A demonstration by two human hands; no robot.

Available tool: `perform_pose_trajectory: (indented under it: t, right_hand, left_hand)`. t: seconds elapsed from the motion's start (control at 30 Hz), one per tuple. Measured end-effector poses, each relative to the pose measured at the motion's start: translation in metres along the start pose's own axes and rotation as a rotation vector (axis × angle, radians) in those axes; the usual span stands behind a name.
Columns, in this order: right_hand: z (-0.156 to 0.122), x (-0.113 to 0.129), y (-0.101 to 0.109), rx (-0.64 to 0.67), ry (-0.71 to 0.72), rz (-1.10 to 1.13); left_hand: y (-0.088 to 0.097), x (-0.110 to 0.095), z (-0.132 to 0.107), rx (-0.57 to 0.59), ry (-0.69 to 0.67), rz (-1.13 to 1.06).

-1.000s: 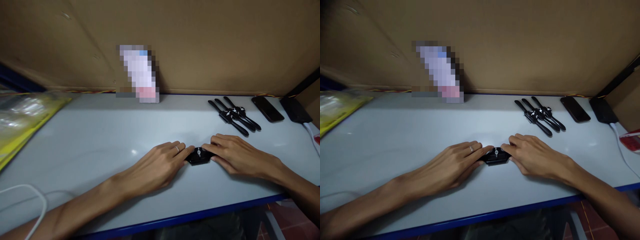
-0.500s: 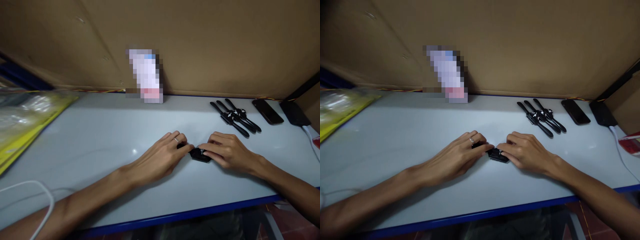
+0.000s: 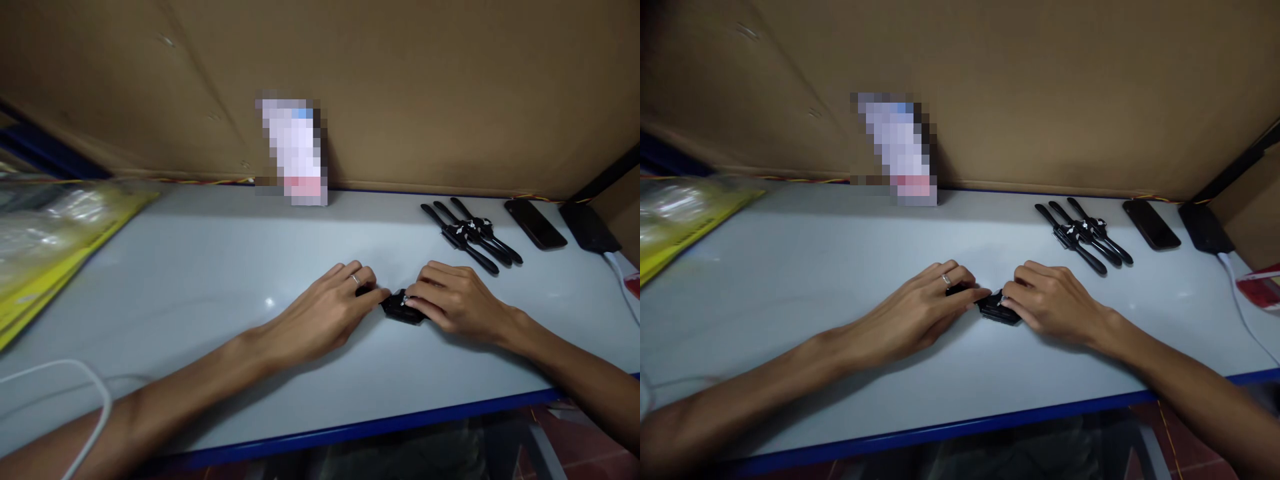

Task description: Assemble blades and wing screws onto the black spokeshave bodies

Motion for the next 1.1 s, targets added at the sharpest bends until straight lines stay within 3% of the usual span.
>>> perform_pose_trajectory:
  t: [0.33, 1.1]
  right_hand:
    - [0.003, 0.01, 0.0, -0.006, -0.019, -0.138]
    - [0.001, 0.016, -0.008, -0.022, -0.09, -0.265]
  left_hand:
    - [0.003, -0.007, 0.0, -0.041, -0.002, 0.037]
    - [-0.003, -0.015, -0.004, 0.008, 0.044, 0.094]
Point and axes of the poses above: each hand's wrist, its own z-axis towards the middle knuckle, its own y-axis out of the back of the hand, x = y × z, the point moved 5 cm from there along z, towards the middle knuckle, and after that the axes turned 1 degree about -z, right-handed, at the moved point
